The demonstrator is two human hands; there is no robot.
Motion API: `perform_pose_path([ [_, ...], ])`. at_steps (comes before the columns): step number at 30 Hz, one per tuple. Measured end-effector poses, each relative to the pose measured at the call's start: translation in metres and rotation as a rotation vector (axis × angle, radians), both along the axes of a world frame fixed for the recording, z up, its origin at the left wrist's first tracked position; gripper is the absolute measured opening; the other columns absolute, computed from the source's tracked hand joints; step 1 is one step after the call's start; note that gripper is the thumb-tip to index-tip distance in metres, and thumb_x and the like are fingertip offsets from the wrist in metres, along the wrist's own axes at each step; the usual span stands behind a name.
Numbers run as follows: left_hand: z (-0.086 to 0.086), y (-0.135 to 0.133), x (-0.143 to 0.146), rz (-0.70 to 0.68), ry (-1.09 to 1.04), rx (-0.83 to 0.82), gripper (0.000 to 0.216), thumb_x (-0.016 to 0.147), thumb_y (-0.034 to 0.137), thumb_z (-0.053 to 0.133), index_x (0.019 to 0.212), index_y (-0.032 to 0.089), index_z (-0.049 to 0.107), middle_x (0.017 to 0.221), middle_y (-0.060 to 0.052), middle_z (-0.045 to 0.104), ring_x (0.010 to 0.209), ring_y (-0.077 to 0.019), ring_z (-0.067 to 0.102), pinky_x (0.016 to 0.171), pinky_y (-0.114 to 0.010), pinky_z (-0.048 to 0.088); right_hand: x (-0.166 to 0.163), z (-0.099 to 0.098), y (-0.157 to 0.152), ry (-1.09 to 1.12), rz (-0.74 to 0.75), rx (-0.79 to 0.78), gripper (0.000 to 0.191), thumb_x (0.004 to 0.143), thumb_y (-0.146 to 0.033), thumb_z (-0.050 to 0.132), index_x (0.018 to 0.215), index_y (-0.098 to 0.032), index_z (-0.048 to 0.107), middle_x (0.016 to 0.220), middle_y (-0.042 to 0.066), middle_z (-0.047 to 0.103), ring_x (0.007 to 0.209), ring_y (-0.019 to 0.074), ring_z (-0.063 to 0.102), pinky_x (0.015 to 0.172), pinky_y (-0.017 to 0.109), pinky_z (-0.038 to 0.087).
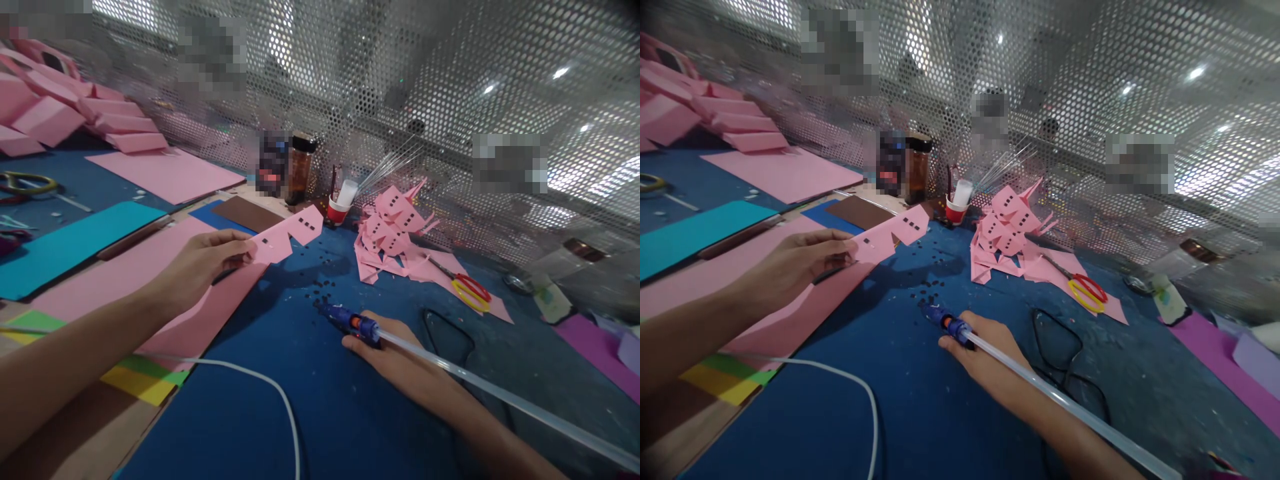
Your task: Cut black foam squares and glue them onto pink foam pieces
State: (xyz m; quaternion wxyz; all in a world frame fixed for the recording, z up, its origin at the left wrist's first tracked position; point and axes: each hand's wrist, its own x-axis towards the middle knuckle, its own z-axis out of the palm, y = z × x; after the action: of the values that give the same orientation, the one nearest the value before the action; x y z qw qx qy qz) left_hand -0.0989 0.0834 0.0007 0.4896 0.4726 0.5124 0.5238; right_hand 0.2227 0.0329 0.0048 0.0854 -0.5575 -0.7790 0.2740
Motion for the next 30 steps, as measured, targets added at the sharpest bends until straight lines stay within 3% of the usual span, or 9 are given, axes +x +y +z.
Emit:
perform_pose_path([
  [16,-0.003,0.001,0.000,-0.002,0.041,-0.005,0.020,0.079,0.036,0.071,0.081,0.017,0.068,0.083,-0.002,0.064,0.082,-0.0143,0.056,0.077,-0.027,0.042,0.002,-0.001,-0.003,0.085,-0.026,-0.007,0.030,0.088,-0.049,0.057,0.077,-0.023,0.049,0.072,-0.005,0.055,0.064,0.0128,0.048,0.057,0.024,0.033],
  [22,-0.004,0.000,0.003,-0.009,0.079,-0.006,0.013,0.078,0.031,0.069,0.083,0.018,0.069,0.083,-0.001,0.066,0.079,-0.0135,0.057,0.075,-0.025,0.042,-0.002,0.002,-0.009,0.230,-0.026,0.006,0.031,0.090,-0.049,0.057,0.076,-0.022,0.048,0.066,-0.006,0.047,0.059,0.0099,0.042,0.052,0.022,0.031],
  [26,0.000,-0.004,0.007,-0.054,0.144,0.005,0.013,0.079,0.031,0.067,0.083,0.019,0.070,0.083,-0.001,0.067,0.078,-0.0137,0.056,0.074,-0.025,0.042,-0.006,0.006,-0.013,0.285,0.029,0.078,0.026,0.089,-0.044,0.059,0.079,-0.021,0.049,0.068,-0.006,0.050,0.060,0.0093,0.044,0.055,0.020,0.034],
  [30,0.005,-0.008,0.015,-0.090,0.228,-0.008,0.014,0.078,0.033,0.068,0.082,0.020,0.070,0.083,0.000,0.068,0.081,-0.0154,0.059,0.076,-0.026,0.043,-0.006,0.002,-0.013,0.219,0.131,0.230,0.008,0.086,-0.028,0.061,0.087,-0.022,0.056,0.077,-0.004,0.059,0.066,0.0105,0.054,0.060,0.021,0.037],
])
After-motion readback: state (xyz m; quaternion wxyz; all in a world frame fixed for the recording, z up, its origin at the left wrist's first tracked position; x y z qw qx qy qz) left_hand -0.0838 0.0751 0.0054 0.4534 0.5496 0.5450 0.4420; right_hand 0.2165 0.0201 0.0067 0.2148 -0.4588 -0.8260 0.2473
